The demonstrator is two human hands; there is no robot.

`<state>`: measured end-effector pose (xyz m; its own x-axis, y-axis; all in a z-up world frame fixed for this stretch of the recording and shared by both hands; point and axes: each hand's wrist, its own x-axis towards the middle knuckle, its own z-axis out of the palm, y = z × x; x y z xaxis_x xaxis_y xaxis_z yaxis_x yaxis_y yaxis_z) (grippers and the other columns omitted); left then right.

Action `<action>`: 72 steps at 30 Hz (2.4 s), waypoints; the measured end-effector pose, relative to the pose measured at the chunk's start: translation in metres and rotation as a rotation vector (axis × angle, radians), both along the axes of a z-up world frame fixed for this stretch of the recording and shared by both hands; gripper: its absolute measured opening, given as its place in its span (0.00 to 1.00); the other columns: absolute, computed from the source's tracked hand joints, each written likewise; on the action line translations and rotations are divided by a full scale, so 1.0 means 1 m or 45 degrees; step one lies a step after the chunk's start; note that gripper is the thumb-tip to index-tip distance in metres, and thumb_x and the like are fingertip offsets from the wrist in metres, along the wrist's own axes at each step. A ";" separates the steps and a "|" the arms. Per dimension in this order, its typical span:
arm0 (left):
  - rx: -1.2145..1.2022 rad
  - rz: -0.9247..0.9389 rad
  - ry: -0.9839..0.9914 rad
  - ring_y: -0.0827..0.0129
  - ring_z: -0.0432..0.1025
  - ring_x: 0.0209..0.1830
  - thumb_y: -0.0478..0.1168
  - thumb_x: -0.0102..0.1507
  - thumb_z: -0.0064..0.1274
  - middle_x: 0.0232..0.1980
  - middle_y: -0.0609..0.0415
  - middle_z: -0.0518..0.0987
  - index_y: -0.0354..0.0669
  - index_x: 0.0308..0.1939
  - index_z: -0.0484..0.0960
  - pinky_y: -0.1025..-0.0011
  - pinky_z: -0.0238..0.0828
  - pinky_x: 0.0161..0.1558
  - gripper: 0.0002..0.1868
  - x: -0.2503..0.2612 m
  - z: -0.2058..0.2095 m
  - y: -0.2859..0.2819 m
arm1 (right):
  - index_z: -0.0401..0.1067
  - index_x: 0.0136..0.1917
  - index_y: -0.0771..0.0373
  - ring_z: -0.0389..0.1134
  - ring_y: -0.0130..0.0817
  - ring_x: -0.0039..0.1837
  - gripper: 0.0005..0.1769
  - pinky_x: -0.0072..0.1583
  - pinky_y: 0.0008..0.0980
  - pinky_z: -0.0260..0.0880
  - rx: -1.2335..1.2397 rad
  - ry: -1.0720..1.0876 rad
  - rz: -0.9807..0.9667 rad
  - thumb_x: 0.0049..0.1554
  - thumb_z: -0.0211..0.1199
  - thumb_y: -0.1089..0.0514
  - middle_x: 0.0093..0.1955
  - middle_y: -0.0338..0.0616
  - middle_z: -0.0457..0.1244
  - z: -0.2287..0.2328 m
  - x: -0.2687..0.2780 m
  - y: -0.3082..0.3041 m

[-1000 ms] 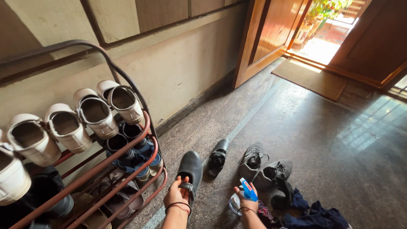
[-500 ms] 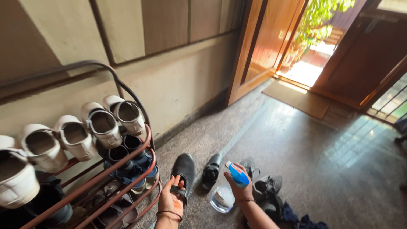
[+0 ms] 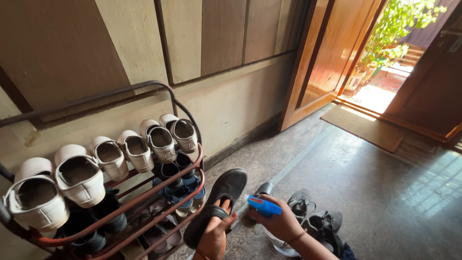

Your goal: The person cleans several pairs of shoes by spraying them with a cleaning solution and wiping them with a cloth. They handle each shoe individually, spraying and wiping the surfaces, then placing them back on the shoe rack.

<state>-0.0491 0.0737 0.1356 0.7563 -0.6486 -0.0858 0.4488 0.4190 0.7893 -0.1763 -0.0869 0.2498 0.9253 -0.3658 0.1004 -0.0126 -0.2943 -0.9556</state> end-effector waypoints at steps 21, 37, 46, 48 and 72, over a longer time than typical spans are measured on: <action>0.170 -0.037 0.087 0.56 0.62 0.71 0.37 0.54 0.57 0.76 0.32 0.63 0.43 0.80 0.34 0.64 0.51 0.71 0.58 0.028 -0.018 0.037 | 0.72 0.40 0.61 0.68 0.49 0.33 0.19 0.40 0.42 0.67 -0.588 0.155 -0.009 0.51 0.70 0.44 0.31 0.51 0.67 0.007 0.028 0.011; -0.069 -0.004 0.472 0.60 0.72 0.60 0.37 0.56 0.53 0.63 0.37 0.76 0.38 0.72 0.61 0.66 0.70 0.59 0.39 0.040 0.005 0.042 | 0.76 0.44 0.58 0.70 0.40 0.33 0.20 0.41 0.39 0.70 -0.535 0.235 -0.056 0.52 0.69 0.40 0.31 0.46 0.68 0.001 0.042 0.002; -0.171 0.020 0.428 0.61 0.76 0.52 0.48 0.58 0.50 0.60 0.43 0.79 0.38 0.69 0.66 0.65 0.74 0.50 0.36 0.050 0.017 0.053 | 0.79 0.52 0.55 0.74 0.36 0.40 0.24 0.45 0.35 0.74 -0.551 0.335 0.123 0.51 0.70 0.37 0.37 0.41 0.71 -0.003 0.030 0.010; -0.161 0.036 0.419 0.61 0.76 0.52 0.49 0.58 0.50 0.59 0.44 0.79 0.39 0.69 0.67 0.63 0.74 0.52 0.36 0.048 0.027 0.054 | 0.78 0.52 0.56 0.74 0.36 0.38 0.25 0.44 0.36 0.74 -0.438 0.360 0.088 0.51 0.70 0.37 0.36 0.41 0.71 -0.003 0.030 0.008; -0.379 0.111 0.408 0.55 0.73 0.56 0.54 0.58 0.53 0.59 0.43 0.77 0.46 0.63 0.72 0.57 0.72 0.56 0.31 0.050 0.036 0.041 | 0.75 0.42 0.58 0.70 0.42 0.34 0.20 0.40 0.40 0.71 -0.548 0.307 0.410 0.55 0.70 0.40 0.32 0.43 0.68 -0.032 0.012 0.024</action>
